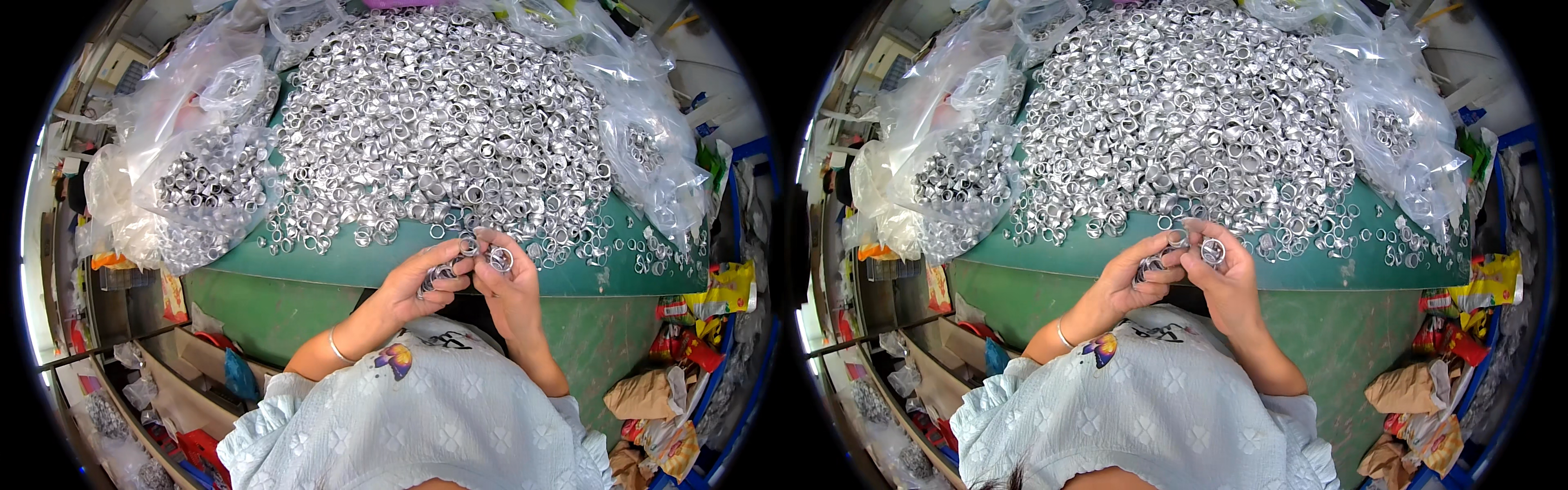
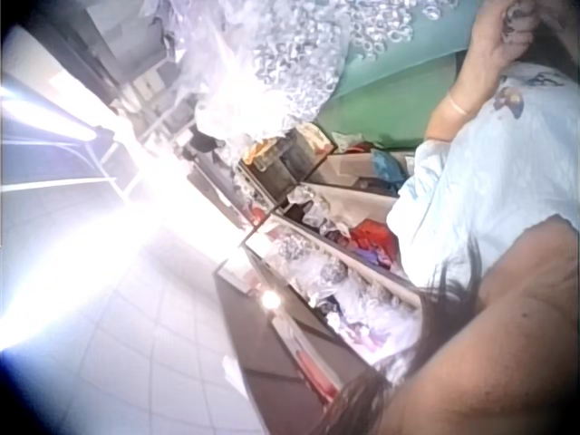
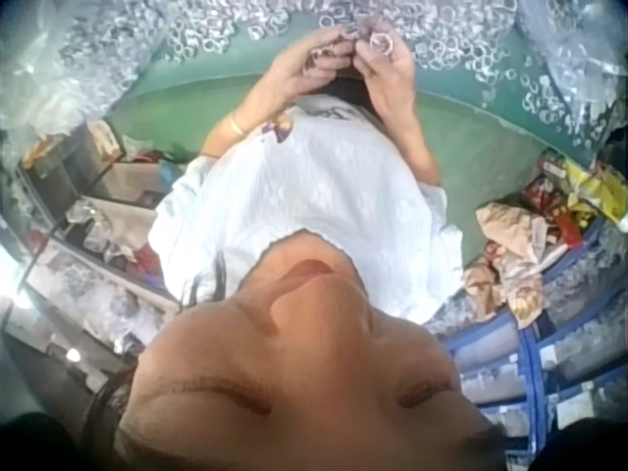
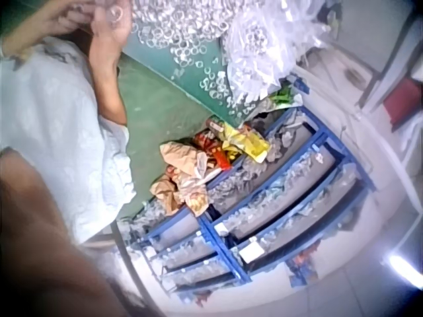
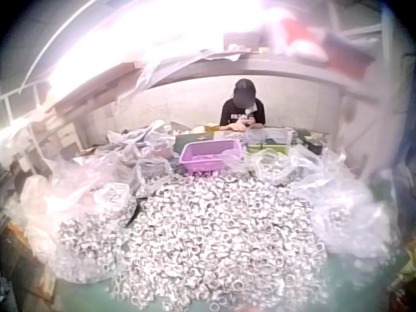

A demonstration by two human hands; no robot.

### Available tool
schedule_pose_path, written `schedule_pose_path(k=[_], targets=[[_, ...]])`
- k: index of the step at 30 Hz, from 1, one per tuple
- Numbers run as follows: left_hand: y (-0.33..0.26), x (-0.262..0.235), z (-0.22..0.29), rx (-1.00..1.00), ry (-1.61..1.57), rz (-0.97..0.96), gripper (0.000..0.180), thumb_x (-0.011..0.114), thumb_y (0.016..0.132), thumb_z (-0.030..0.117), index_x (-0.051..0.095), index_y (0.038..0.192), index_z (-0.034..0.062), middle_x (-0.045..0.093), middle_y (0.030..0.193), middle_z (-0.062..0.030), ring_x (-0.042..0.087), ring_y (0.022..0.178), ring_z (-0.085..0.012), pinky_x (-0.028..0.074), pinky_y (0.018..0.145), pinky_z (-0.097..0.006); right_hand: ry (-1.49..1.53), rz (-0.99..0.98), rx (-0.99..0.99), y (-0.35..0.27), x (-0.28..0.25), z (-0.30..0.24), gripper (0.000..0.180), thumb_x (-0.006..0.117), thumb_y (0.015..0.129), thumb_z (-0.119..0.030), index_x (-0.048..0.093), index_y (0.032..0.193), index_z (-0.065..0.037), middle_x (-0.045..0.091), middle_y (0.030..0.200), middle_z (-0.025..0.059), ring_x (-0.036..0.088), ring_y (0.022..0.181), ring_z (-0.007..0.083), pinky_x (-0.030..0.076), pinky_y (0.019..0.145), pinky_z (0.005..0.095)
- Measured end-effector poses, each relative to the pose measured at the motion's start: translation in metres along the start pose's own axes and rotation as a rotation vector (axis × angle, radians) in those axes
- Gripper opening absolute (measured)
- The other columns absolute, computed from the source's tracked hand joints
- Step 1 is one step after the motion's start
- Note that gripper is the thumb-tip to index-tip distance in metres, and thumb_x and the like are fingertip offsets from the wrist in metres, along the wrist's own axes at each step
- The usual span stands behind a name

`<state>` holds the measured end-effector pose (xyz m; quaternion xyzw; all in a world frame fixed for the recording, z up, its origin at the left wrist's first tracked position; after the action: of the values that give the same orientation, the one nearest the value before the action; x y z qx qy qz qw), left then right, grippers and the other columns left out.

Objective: The person sorts through a large pile of small silver-colored metal ring components on a green work table, picking them up individually or in small handfuls and placing some into a purple plastic bin.

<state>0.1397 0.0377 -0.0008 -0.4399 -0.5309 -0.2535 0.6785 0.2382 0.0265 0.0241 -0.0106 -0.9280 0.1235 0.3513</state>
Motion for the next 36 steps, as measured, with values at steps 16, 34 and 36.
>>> schedule_pose_path(k=[16,34,36], targets=[[0.003,-0.006,0.015,0.095,0.366,0.127,0.016,0.054,0.087,0.018,0.054,0.092,0.0027,0.051,0.078,-0.0038,0.039,0.052,-0.0059,0.025,0.038,-0.016,-0.15,0.055,-0.018,0.014,-0.016,-0.002,0.014,0.057,0.085,-0.006,0.053,0.097,0.0,0.05,0.065,0.0006,0.038,0.052,0.0031,0.029,0.046,0.0175],[-0.016,-0.037,0.077,0.354,0.575,0.353,0.014,0.057,0.085,0.013,0.059,0.092,0.0014,0.053,0.076,-0.0049,0.042,0.057,-0.0084,0.028,0.043,-0.018,0.142,0.153,0.018,0.198,-0.068,-0.153,0.013,0.053,0.085,-0.016,0.047,0.085,-0.005,0.057,0.078,0.0086,0.043,0.048,0.011,0.029,0.033,0.02],[-0.019,-0.036,0.083,0.368,0.55,0.35,0.014,0.057,0.085,0.013,0.059,0.092,0.0015,0.053,0.076,-0.0051,0.043,0.057,-0.0085,0.029,0.043,-0.018,0.112,0.15,-0.083,0.226,-0.061,-0.173,0.023,0.047,0.087,-0.022,0.05,0.083,0.0,0.046,0.061,0.0049,0.032,0.043,0.0086,0.023,0.031,0.0184]])
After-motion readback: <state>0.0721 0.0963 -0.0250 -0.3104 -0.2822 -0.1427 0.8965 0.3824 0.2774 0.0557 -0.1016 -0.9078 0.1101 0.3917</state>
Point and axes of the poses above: each hand's wrist, its own y-axis towards the middle knuckle, its own x-axis out of the palm, z = x × y, the point moved 6 cm from there along y, towards the middle knuckle
